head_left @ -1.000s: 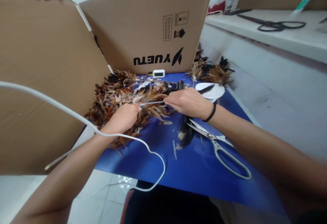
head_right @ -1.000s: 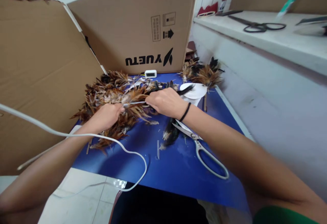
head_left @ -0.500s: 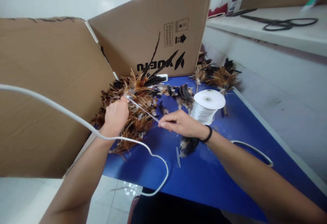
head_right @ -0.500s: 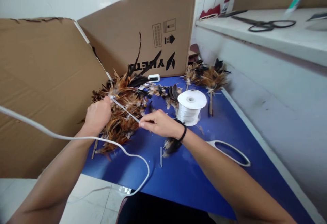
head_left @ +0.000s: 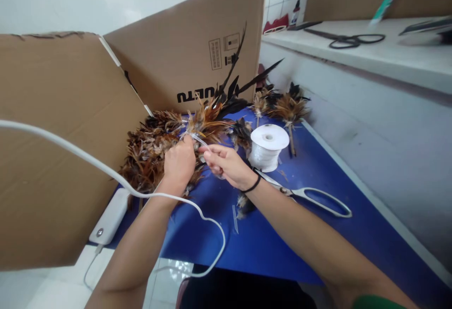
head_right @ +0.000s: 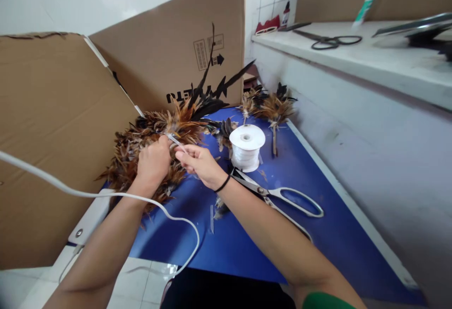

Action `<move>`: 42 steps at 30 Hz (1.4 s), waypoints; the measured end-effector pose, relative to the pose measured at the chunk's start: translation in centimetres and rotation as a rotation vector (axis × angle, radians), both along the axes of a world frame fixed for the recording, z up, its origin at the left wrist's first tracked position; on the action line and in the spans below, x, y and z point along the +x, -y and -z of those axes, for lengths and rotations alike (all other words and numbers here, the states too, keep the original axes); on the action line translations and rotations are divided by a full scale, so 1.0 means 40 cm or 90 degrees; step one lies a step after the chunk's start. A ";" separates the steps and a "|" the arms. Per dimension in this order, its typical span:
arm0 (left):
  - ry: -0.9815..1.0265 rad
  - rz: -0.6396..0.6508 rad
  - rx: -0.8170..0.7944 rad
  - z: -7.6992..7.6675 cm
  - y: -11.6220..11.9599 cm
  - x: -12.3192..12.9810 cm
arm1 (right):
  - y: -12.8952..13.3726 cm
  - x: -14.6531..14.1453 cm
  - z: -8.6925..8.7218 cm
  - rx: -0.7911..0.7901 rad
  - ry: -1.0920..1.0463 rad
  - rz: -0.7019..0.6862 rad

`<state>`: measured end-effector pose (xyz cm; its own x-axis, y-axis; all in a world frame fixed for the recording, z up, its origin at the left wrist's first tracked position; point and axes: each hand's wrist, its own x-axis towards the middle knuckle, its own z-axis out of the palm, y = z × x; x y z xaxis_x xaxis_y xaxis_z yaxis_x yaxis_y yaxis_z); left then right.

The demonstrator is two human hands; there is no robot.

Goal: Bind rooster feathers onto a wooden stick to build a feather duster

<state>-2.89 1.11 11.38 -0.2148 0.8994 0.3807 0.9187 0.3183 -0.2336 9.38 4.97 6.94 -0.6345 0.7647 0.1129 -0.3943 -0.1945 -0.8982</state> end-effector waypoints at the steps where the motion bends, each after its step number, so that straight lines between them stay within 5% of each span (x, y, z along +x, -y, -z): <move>1: 0.004 0.003 -0.003 0.002 0.000 0.006 | -0.001 -0.002 -0.002 0.007 0.004 0.040; 10: 0.110 0.053 0.021 0.036 -0.006 0.022 | -0.051 -0.010 0.055 0.095 0.046 0.216; 19: 0.600 0.188 0.100 0.095 -0.013 0.008 | -0.062 -0.025 0.097 0.115 0.059 0.269; 23: 0.710 0.205 0.078 0.130 -0.005 0.016 | -0.063 -0.029 0.108 0.091 0.024 0.281; 42: 0.558 0.199 0.004 0.173 0.007 0.017 | -0.049 -0.017 0.154 0.032 0.150 0.227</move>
<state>-2.21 0.83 4.45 -0.1766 0.9632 0.2027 0.8104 0.0255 0.5854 8.69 6.95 0.77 -0.3446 0.9380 0.0387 -0.2116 -0.0375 -0.9766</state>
